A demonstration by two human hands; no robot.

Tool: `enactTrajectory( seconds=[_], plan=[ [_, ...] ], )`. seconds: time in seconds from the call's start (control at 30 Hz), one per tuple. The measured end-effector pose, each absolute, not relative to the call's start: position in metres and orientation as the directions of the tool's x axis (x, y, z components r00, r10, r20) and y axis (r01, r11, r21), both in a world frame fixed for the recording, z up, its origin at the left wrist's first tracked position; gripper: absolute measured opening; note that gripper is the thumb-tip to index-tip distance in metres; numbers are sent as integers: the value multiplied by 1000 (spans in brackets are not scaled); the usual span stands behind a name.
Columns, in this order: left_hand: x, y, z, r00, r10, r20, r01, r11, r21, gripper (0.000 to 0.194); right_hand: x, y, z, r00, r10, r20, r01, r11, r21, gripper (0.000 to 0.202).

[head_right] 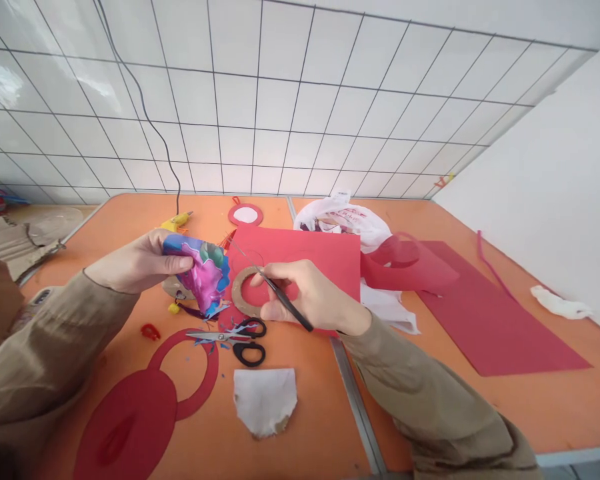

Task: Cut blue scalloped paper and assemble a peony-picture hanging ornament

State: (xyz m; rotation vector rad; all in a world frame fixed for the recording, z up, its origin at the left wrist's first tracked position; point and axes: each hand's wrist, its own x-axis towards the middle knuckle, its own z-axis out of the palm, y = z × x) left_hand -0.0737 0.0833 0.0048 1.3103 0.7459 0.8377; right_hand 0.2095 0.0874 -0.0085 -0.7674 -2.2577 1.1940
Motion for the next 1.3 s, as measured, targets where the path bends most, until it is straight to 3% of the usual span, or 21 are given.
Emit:
enactTrajectory(
  seconds=[0.13, 0.3, 0.53, 1.07, 1.3],
  plan=[
    [-70, 82, 3, 533, 846, -21, -107, 92, 990, 16, 201, 86, -12, -749, 634, 190, 179, 471, -864, 60],
    [-66, 84, -2, 535, 844, -44, -101, 115, 988, 21, 197, 82, -6, -769, 627, 123, 201, 420, -885, 62],
    [-66, 83, -3, 520, 850, -85, -84, 150, 985, 22, 197, 84, -9, -766, 624, 153, 170, 426, -888, 56],
    [-65, 81, 3, 550, 831, -81, -41, 124, 991, 20, 201, 84, -10, -739, 667, 94, 274, 425, -863, 58],
    [-63, 82, 4, 540, 839, -64, -53, 111, 992, 18, 203, 83, -11, -669, 741, -58, 310, 207, -928, 52]
  ],
)
